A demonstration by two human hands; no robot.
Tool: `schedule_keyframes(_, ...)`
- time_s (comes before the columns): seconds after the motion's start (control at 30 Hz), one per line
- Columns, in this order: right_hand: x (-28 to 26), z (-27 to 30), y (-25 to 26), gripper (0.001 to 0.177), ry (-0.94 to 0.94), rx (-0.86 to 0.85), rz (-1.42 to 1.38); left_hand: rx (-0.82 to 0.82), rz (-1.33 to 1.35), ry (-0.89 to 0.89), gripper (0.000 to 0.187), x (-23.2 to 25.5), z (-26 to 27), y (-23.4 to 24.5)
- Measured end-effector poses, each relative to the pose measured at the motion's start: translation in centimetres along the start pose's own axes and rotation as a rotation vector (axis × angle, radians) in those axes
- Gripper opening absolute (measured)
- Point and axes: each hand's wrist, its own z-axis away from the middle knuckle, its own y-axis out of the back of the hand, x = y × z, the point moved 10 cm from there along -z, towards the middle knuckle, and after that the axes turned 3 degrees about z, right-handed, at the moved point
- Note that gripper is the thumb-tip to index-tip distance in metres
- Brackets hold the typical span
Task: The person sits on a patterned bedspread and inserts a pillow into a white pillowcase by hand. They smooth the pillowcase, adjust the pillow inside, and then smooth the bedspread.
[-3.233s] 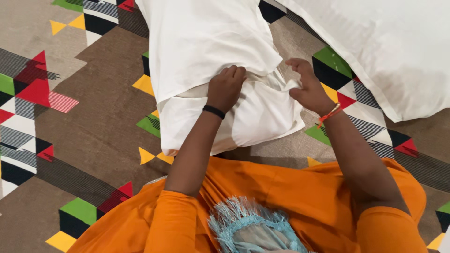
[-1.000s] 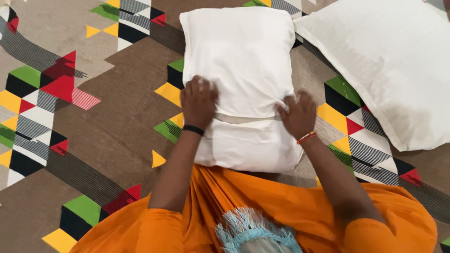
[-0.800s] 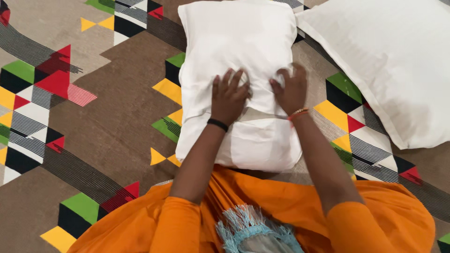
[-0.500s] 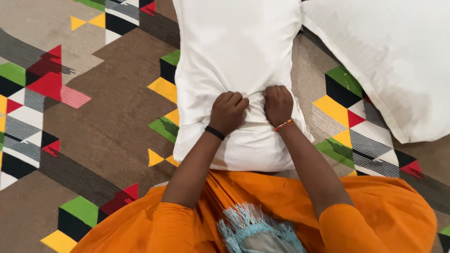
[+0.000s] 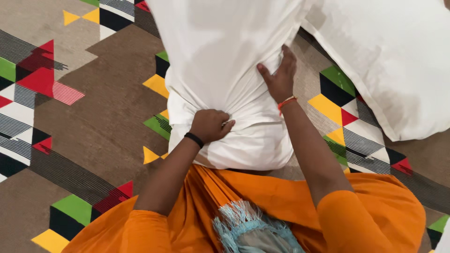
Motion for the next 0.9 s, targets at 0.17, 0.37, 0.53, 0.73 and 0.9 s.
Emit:
schedule_keyframes(0.17, 4.5, 2.0, -3.2, 0.108, -0.333, -0.144, -0.323, -0.122, 0.020, -0.036, 0.042, 1.2, 1.2, -1.5)
schedule_keyframes(0.37, 5.8, 3.9, -2.4, 0.094, -0.561, -0.169, -0.167, -0.057, 0.015, -0.092, 0.033, 1.9, 1.3, -1.4)
schedule_keyframes(0.53, 6.4, 3.8, -2.6, 0.068, -0.356, -0.122, 0.251, 0.196, -0.077, -0.151, 0.019, 3.1, 0.1, 0.7)
schedule_keyframes(0.73, -2.5, 2.4, -0.3, 0.063, 0.050, -0.021, 0.366, 0.302, 0.053, -0.050, 0.027, 2.3, -1.0, 3.2)
schedule_keyframes(0.9, -10.4, 1.7, -3.6, 0.063, 0.174, -0.257, 0.107, 0.479, -0.032, 0.069, 0.044, 0.8, -4.5, 4.8)
